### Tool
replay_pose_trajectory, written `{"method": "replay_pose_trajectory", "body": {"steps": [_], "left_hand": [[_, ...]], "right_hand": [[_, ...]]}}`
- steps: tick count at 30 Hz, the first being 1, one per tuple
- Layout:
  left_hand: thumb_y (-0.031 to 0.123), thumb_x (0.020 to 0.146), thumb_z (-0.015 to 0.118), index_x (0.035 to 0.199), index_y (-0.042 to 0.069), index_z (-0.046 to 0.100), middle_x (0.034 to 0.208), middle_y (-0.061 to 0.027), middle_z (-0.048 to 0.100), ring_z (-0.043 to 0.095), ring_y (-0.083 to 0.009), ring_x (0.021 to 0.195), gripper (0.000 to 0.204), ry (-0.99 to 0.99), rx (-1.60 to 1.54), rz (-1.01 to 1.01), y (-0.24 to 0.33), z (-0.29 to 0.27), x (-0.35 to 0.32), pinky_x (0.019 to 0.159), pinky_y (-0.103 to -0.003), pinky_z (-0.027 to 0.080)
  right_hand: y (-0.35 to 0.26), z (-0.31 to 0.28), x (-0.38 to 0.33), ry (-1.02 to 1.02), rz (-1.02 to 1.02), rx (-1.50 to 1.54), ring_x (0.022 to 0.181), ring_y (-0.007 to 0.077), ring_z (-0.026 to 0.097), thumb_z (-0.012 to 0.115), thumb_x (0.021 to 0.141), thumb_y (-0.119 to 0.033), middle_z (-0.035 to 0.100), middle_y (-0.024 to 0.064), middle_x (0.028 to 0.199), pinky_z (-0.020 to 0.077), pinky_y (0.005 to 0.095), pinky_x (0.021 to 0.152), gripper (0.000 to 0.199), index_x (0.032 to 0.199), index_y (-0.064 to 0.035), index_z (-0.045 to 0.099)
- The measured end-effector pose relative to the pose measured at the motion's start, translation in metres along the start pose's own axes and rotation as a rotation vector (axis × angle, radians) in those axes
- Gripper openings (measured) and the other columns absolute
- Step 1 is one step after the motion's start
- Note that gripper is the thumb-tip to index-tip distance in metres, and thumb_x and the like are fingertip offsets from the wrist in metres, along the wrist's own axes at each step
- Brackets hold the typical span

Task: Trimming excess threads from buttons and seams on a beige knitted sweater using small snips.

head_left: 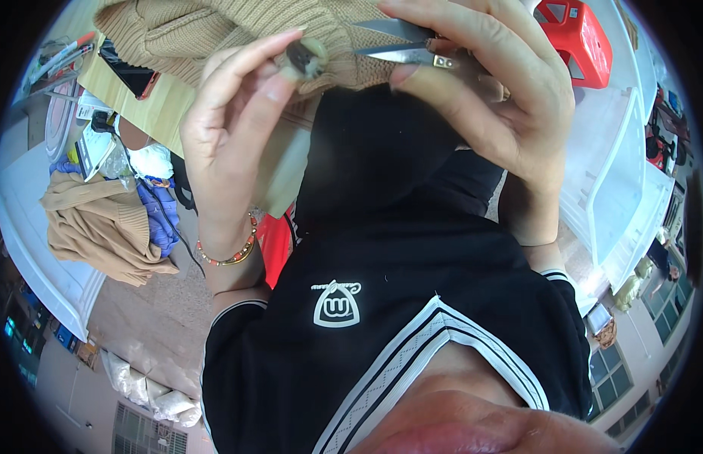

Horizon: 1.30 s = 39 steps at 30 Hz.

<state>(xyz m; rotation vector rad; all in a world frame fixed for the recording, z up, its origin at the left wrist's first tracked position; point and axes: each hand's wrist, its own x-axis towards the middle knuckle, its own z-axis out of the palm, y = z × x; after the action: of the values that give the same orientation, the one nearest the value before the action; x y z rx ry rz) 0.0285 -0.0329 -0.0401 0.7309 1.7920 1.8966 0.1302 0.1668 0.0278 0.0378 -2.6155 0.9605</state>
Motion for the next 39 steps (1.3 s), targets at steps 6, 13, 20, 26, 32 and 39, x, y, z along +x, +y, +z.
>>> {"method": "replay_pose_trajectory", "body": {"steps": [6,13,20,26,32,39], "left_hand": [[-0.005,0.078,0.073,0.102,0.0,0.068,0.098,-0.0032,0.054,0.051,-0.006,0.075,0.026,0.021,0.234,0.308,0.002,0.001,0.003,0.071,-0.019,0.041],[-0.01,0.075,0.072,0.096,-0.003,0.067,0.091,-0.0107,0.062,0.057,-0.0138,0.078,0.023,-0.032,0.201,0.335,0.022,0.008,-0.008,0.07,-0.024,0.046],[-0.009,0.082,0.065,0.108,-0.007,0.06,0.1,-0.0139,0.056,0.056,-0.0171,0.087,0.027,-0.318,0.358,0.267,0.043,0.017,-0.013,0.082,-0.026,0.044],[-0.007,0.08,0.067,0.087,-0.004,0.065,0.09,-0.0088,0.056,0.05,-0.0115,0.079,0.007,-0.267,0.389,0.283,0.057,0.028,-0.008,0.07,-0.02,0.038],[-0.009,0.076,0.071,0.087,-0.002,0.067,0.093,-0.0062,0.059,0.056,-0.0099,0.077,0.014,-0.126,0.431,0.018,0.079,0.038,-0.01,0.069,-0.019,0.042],[-0.003,0.073,0.074,0.098,-0.002,0.074,0.088,-0.0085,0.063,0.059,-0.0134,0.08,0.025,-0.285,0.817,0.173,0.092,0.037,-0.003,0.069,-0.021,0.043]], "right_hand": [[-0.008,-0.011,-0.003,-0.047,0.189,0.096,0.065,0.0163,0.058,0.081,0.067,-0.007,0.058,0.0069,0.075,0.0447,0.0263,0.057,0.032,0.096,-0.0024,0.07],[0.039,0.007,-0.023,0.233,-0.395,0.32,0.064,0.0192,0.06,0.074,0.069,-0.008,0.062,0.0103,0.077,0.0451,0.0263,0.056,0.022,0.088,0.0026,0.069],[0.01,-0.034,-0.04,-0.047,0.067,0.305,0.064,0.0214,0.063,0.072,0.075,-0.008,0.063,0.0123,0.078,0.0482,0.0283,0.055,0.018,0.088,0.0046,0.07],[0.014,-0.031,-0.049,-0.144,0.131,0.404,0.069,0.0232,0.065,0.071,0.078,-0.01,0.062,0.0106,0.082,0.0513,0.0304,0.058,0.02,0.095,0.0004,0.069],[0.02,-0.022,-0.061,-0.039,0.079,0.546,0.072,0.0221,0.065,0.069,0.081,-0.015,0.061,0.0088,0.085,0.0517,0.0301,0.06,0.022,0.098,-0.0014,0.068],[0.018,-0.017,-0.055,-0.092,0.049,0.334,0.071,0.0208,0.063,0.073,0.075,-0.009,0.06,0.0084,0.082,0.0492,0.0289,0.059,0.022,0.095,-0.0022,0.068]]}}
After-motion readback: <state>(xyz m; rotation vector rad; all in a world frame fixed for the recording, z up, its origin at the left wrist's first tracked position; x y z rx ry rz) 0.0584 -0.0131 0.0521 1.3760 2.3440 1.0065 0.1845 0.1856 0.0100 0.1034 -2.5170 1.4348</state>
